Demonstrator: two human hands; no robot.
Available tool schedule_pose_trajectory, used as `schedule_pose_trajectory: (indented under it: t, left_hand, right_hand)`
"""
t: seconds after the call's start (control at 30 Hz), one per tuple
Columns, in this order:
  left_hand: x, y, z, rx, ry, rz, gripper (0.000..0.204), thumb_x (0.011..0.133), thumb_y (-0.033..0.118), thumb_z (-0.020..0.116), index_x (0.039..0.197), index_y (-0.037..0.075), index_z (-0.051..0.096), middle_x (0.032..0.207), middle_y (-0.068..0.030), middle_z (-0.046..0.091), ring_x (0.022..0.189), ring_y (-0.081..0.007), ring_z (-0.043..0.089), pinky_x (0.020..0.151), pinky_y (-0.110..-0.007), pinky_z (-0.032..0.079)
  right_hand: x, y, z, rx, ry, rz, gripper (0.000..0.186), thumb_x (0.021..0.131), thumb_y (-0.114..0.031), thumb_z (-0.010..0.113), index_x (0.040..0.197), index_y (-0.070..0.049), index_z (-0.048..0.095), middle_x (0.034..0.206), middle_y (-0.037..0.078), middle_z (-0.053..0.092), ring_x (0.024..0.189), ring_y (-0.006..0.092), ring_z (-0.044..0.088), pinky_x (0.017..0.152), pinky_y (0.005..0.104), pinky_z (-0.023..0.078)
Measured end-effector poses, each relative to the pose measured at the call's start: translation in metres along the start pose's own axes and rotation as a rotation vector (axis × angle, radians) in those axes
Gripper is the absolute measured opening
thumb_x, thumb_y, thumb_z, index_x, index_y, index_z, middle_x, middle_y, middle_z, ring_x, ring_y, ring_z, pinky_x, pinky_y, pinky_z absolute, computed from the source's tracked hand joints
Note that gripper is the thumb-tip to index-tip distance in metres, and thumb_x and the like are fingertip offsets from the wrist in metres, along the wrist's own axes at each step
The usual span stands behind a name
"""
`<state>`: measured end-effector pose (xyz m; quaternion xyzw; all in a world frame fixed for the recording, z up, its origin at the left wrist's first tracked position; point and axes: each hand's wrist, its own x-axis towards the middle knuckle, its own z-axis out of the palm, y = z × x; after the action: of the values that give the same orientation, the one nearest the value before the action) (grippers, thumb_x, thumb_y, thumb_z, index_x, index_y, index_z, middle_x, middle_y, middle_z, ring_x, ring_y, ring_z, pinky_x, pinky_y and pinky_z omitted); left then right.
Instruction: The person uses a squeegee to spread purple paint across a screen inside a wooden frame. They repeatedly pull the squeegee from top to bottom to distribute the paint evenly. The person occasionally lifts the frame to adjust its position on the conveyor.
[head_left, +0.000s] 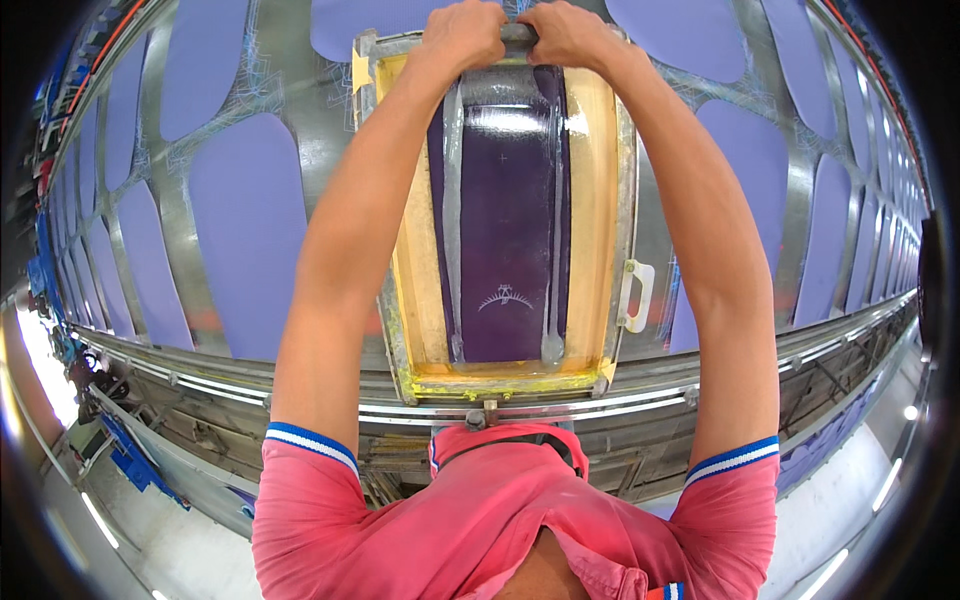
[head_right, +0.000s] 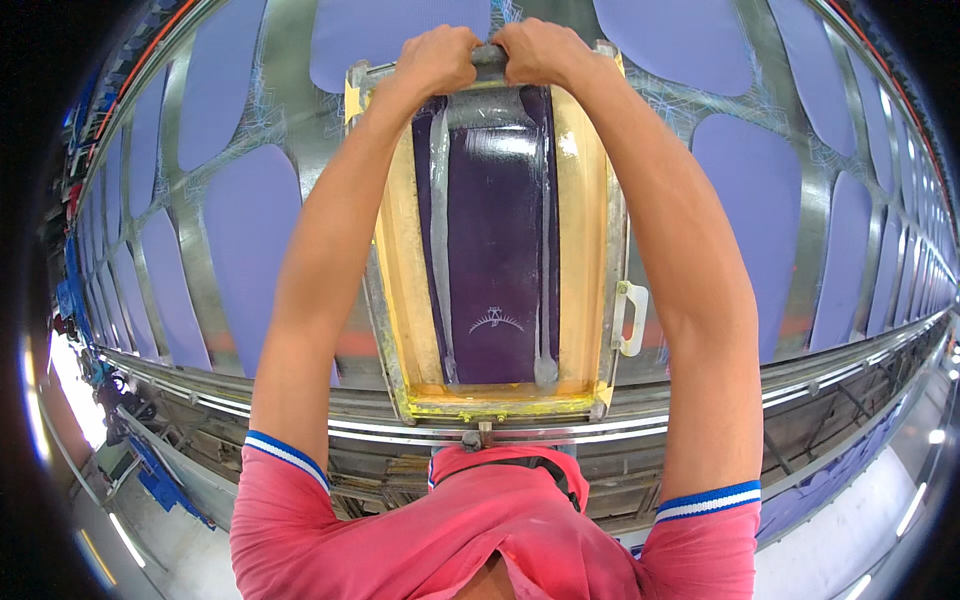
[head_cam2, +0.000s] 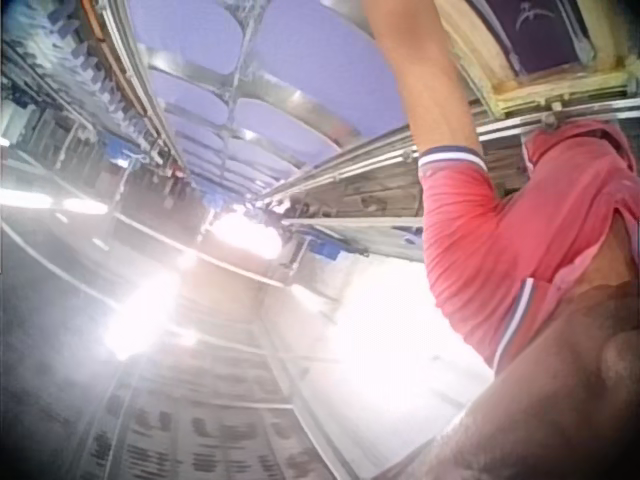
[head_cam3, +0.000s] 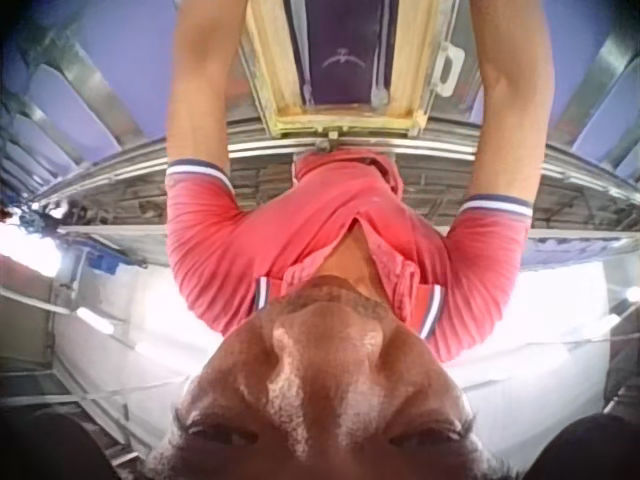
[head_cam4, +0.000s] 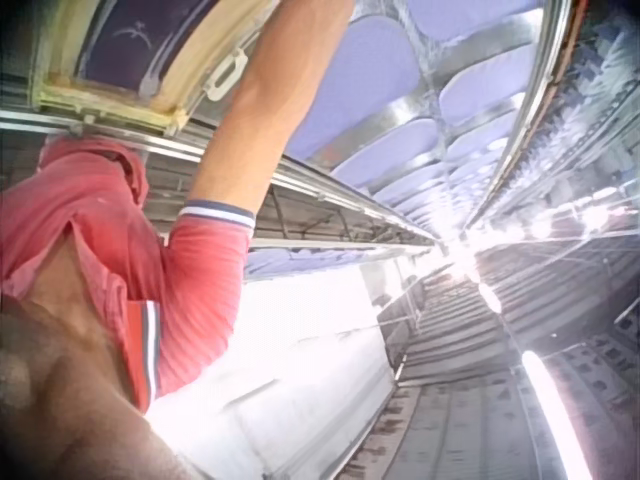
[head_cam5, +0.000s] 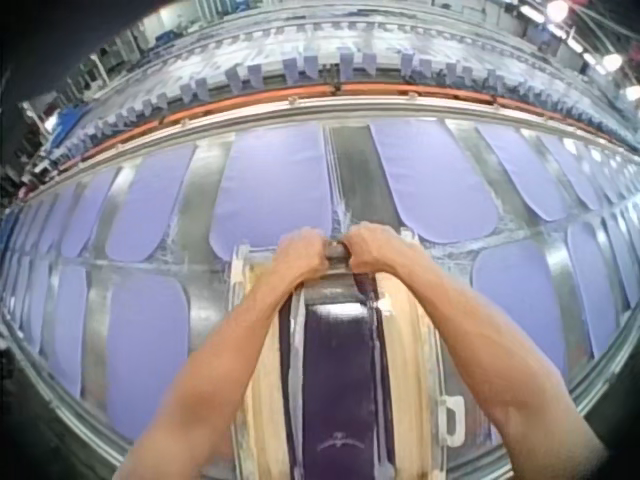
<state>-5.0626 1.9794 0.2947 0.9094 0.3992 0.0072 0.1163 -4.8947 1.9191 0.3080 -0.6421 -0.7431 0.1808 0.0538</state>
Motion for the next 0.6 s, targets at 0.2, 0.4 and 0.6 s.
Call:
schedule_pose_trajectory:
  t: [0.2,0.4,0.6]
  left_hand:
    - [-0.066,0.015,0.016,0.039,-0.004,0.000,0.041,0.071,0.011,0.064,0.109,0.020,0.077,0.088,-0.0172,0.073,0.086,-0.0365,0.071,0.077,-0.047,0.057]
    - [-0.232,0.072,0.040,-0.093,-0.071,0.015,0.030,0.070,0.008,0.064,0.097,0.016,0.075,0.084,-0.0155,0.072,0.080,-0.0357,0.070,0.069,-0.047,0.056]
    - [-0.408,0.141,0.061,-0.286,-0.109,-0.036,0.013,0.070,0.002,0.063,0.080,0.009,0.069,0.081,-0.0136,0.071,0.079,-0.0343,0.070,0.066,-0.047,0.055]
  right_hand:
    - [-0.040,-0.028,0.050,-0.062,0.074,0.035,0.020,0.075,-0.010,0.059,0.088,-0.007,0.073,0.090,0.018,0.072,0.088,0.0394,0.069,0.078,0.0499,0.055]
    - [-0.195,-0.110,0.095,0.025,0.096,-0.080,0.012,0.070,-0.003,0.062,0.081,-0.006,0.066,0.088,0.013,0.067,0.085,0.0361,0.066,0.077,0.0472,0.052]
    - [-0.352,-0.196,0.144,0.133,-0.050,-0.050,0.015,0.073,-0.008,0.063,0.087,-0.005,0.069,0.089,0.012,0.064,0.092,0.0311,0.064,0.103,0.0571,0.044]
